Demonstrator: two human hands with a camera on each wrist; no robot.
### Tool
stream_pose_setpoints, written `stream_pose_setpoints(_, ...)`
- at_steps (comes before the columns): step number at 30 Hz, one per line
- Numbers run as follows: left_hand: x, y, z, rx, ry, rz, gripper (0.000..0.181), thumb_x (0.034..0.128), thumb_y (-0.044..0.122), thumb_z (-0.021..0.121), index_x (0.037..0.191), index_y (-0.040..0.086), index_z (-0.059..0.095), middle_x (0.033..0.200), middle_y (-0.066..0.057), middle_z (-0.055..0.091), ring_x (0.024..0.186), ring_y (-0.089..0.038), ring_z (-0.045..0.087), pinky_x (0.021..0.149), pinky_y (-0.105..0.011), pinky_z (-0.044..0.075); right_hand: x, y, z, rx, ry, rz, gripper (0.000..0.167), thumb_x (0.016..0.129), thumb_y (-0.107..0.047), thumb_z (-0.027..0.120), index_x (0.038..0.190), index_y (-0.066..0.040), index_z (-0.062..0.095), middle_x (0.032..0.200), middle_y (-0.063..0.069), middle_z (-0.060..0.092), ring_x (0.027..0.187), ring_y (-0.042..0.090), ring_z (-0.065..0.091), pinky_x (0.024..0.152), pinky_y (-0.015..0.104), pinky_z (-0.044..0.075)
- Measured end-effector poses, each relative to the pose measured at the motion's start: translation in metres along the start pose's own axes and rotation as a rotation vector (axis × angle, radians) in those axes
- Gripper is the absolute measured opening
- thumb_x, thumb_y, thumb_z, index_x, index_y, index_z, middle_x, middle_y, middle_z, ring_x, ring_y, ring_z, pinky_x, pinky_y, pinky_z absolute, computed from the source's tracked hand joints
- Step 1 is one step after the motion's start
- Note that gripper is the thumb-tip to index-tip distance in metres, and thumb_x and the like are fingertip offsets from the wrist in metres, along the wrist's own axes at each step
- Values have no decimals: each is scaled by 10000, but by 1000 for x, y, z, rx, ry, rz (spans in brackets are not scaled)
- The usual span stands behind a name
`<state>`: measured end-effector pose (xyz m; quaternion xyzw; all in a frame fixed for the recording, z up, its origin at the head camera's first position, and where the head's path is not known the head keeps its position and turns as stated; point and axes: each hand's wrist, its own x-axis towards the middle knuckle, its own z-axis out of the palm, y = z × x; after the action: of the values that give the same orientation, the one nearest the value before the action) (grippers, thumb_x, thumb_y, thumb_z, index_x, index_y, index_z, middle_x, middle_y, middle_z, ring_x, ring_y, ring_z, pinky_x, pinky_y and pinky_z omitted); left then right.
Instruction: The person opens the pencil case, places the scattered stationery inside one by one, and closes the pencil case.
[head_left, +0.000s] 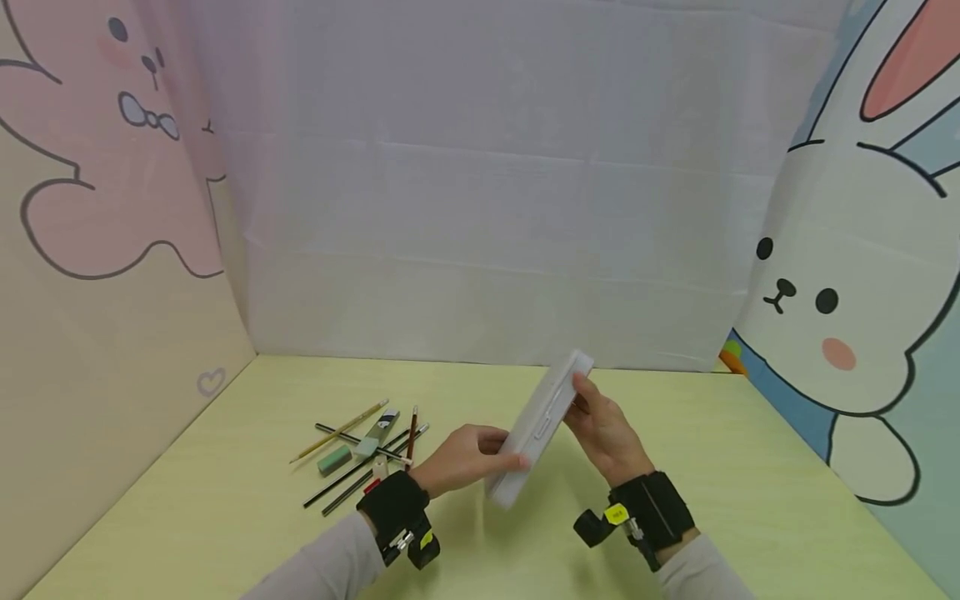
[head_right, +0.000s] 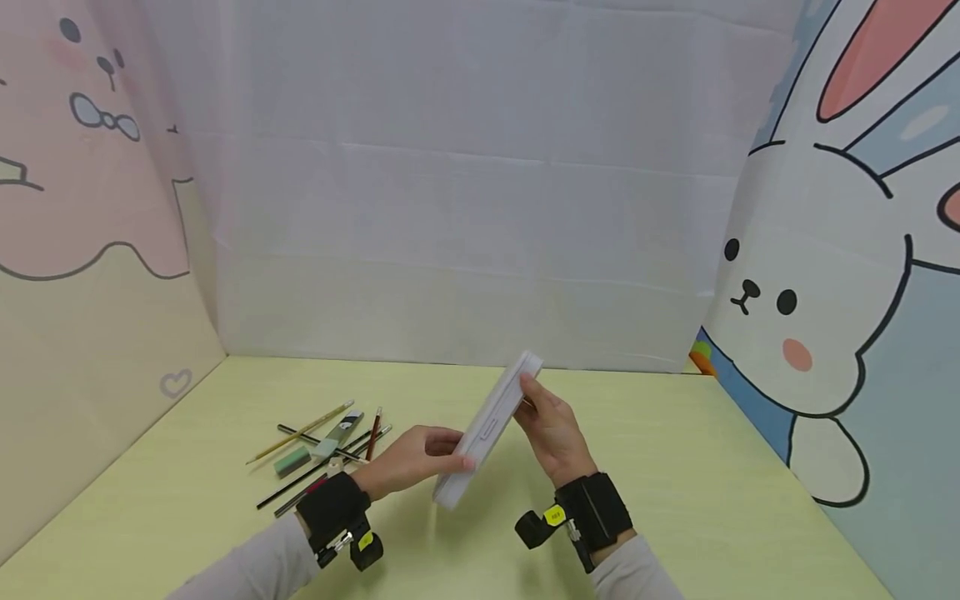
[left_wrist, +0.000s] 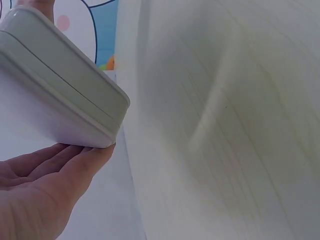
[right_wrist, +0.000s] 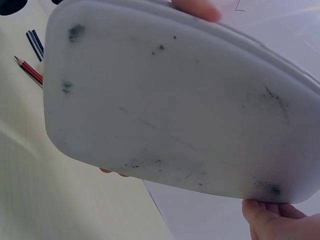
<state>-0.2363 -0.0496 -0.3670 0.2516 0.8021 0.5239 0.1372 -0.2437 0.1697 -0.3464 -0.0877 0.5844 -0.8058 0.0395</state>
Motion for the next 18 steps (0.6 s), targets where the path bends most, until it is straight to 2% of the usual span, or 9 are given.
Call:
stream_pose_setpoints(9,-3,-2,2,-20,19,9,567,818,366,718,1240,1,621,1142,-172,698,1028,-223,687,873,-357,548,-3,1,4,8,56,-32,525,993,-335,453,1364,31,381,1016,-108,601,973,39,565,919,185,452)
stream_pose_setpoints(18,-6,1,1,5,31,-5,506,796,319,748,1151,-33,670,1056,-171,728,955,-231,718,817,-351,569,-8,3,4,9,65,-56,507,969,-350,490,1312,22,443,973,-97,621,934,52,579,902,204,471)
